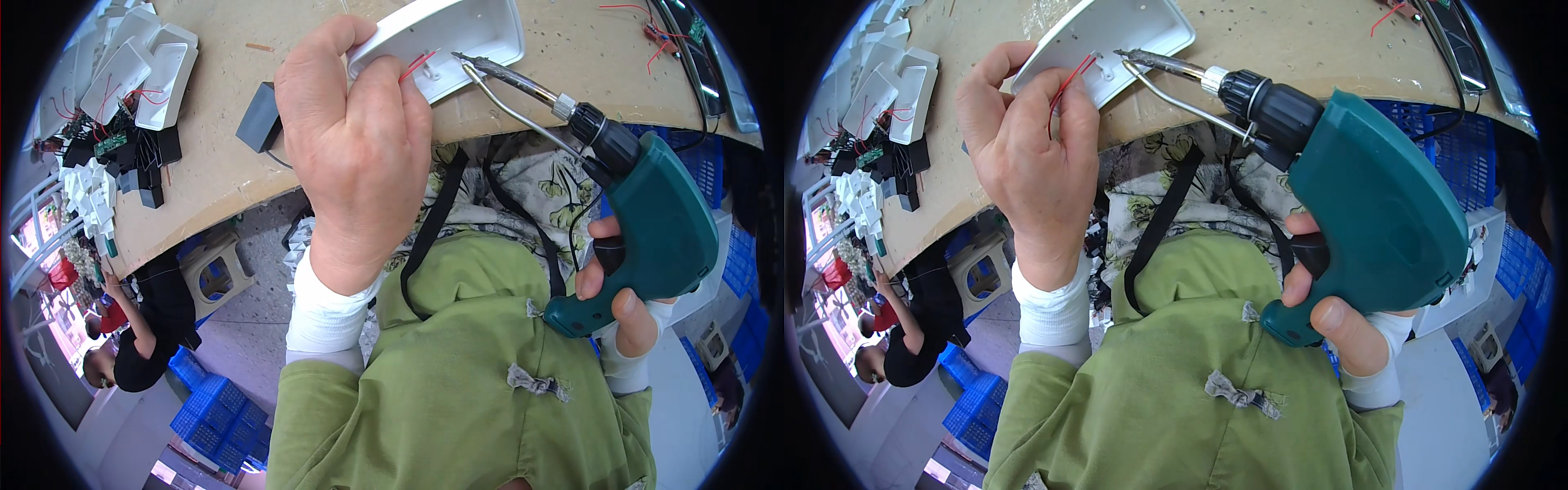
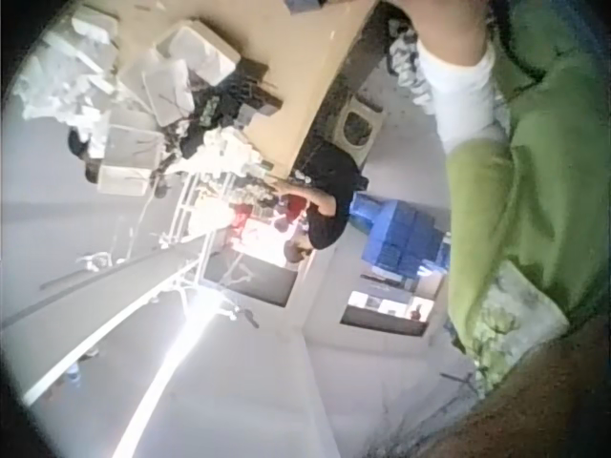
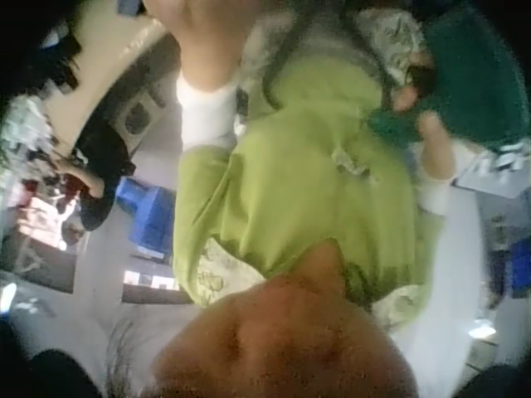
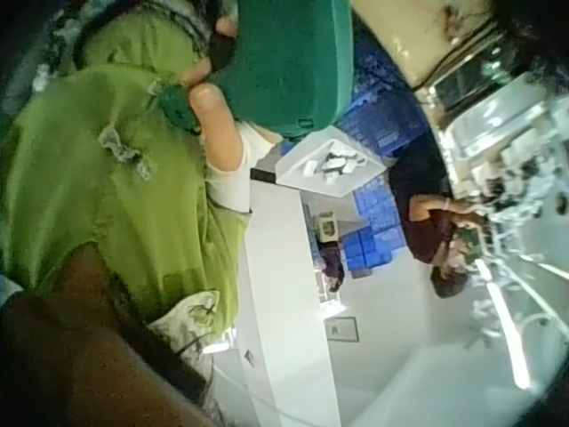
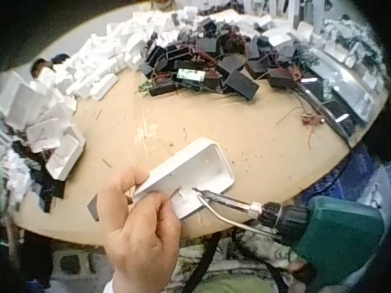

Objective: Soldering wires to small plastic electronic housings on a workbench.

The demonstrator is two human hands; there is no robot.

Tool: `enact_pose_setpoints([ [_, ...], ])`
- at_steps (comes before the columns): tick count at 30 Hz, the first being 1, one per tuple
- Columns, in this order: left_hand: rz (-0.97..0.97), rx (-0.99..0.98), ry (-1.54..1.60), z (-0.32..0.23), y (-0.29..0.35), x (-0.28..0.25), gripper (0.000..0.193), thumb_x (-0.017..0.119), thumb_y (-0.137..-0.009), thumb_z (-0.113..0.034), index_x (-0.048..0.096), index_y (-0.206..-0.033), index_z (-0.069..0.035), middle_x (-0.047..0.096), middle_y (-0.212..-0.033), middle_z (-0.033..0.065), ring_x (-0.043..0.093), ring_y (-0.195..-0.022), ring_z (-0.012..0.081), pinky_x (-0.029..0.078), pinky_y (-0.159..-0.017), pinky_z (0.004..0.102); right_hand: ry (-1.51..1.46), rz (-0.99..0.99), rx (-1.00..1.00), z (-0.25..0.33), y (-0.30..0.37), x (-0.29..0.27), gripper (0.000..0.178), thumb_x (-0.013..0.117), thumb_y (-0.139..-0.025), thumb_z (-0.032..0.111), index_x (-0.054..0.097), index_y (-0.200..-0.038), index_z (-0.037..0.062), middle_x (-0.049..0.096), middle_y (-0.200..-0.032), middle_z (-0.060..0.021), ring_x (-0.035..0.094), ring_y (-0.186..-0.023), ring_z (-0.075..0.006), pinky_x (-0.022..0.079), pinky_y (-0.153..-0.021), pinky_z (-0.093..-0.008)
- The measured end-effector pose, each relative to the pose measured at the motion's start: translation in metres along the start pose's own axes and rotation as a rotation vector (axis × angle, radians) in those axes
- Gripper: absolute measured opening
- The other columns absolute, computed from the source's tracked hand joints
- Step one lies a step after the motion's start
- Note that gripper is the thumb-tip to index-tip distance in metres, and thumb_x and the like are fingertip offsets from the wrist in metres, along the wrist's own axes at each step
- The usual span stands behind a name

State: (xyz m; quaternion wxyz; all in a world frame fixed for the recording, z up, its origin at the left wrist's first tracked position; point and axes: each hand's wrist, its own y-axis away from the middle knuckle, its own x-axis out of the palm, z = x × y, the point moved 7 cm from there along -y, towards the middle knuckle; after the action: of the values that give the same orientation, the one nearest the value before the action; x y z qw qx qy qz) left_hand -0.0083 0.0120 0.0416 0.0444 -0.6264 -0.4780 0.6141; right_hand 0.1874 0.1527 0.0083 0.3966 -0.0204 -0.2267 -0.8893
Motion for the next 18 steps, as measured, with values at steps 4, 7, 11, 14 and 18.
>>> enact_pose_setpoints([
  [4,0.016,0.02,-0.008,-0.001,0.0,-0.002,0.009,0.067,-0.074,-0.001,0.066,-0.083,-0.001,0.057,-0.105,0.011,0.053,-0.079,0.0178,0.043,-0.063,0.0275,0.11,0.047,-0.038,0.003,0.002,0.002,0.069,0.072,-0.073,0.033,0.045,-0.12,-0.01,0.055,-0.108,-0.02,0.057,-0.066,-0.015,0.05,-0.054,-0.0263],
  [7,-0.019,0.048,0.01,0.001,0.003,-0.005,0.009,0.069,-0.076,-0.004,0.067,-0.085,-0.001,0.057,-0.108,0.012,0.054,-0.085,0.0205,0.044,-0.069,0.029,0.108,0.029,-0.014,0.003,0.002,0.003,0.071,0.073,-0.072,0.036,0.046,-0.117,-0.0111,0.056,-0.103,-0.0179,0.057,-0.065,-0.0144,0.049,-0.053,-0.0257],
  [11,-0.111,0.117,0.091,-0.004,0.005,-0.011,0.017,0.07,-0.073,-0.004,0.067,-0.089,-0.001,0.057,-0.104,0.0145,0.054,-0.09,0.026,0.044,-0.076,0.0335,0.142,0.019,-0.025,0.004,0.002,0.004,0.073,0.073,-0.071,0.039,0.047,-0.116,-0.0116,0.057,-0.094,-0.0153,0.056,-0.063,-0.014,0.048,-0.052,-0.0253],
  [14,-0.151,0.124,0.04,-0.007,0.007,-0.019,0.018,0.073,-0.075,-0.007,0.07,-0.092,-0.003,0.058,-0.101,0.0115,0.054,-0.088,0.0215,0.043,-0.078,0.0306,0.127,-0.048,-0.055,0.006,0.002,0.004,0.073,0.073,-0.071,0.04,0.047,-0.115,-0.0117,0.058,-0.087,-0.0137,0.056,-0.061,-0.0138,0.047,-0.052,-0.0254],
  [18,-0.162,0.147,0.003,-0.004,0.01,-0.02,0.033,0.073,-0.058,-0.005,0.071,-0.09,-0.011,0.058,-0.088,0.0029,0.052,-0.078,0.0169,0.032,-0.073,0.029,0.065,0.014,-0.001,-0.001,0.002,-0.006,0.073,0.075,-0.068,0.031,0.044,-0.121,-0.0089,0.059,-0.097,-0.0172,0.059,-0.064,-0.0156,0.05,-0.055,-0.0269],
])
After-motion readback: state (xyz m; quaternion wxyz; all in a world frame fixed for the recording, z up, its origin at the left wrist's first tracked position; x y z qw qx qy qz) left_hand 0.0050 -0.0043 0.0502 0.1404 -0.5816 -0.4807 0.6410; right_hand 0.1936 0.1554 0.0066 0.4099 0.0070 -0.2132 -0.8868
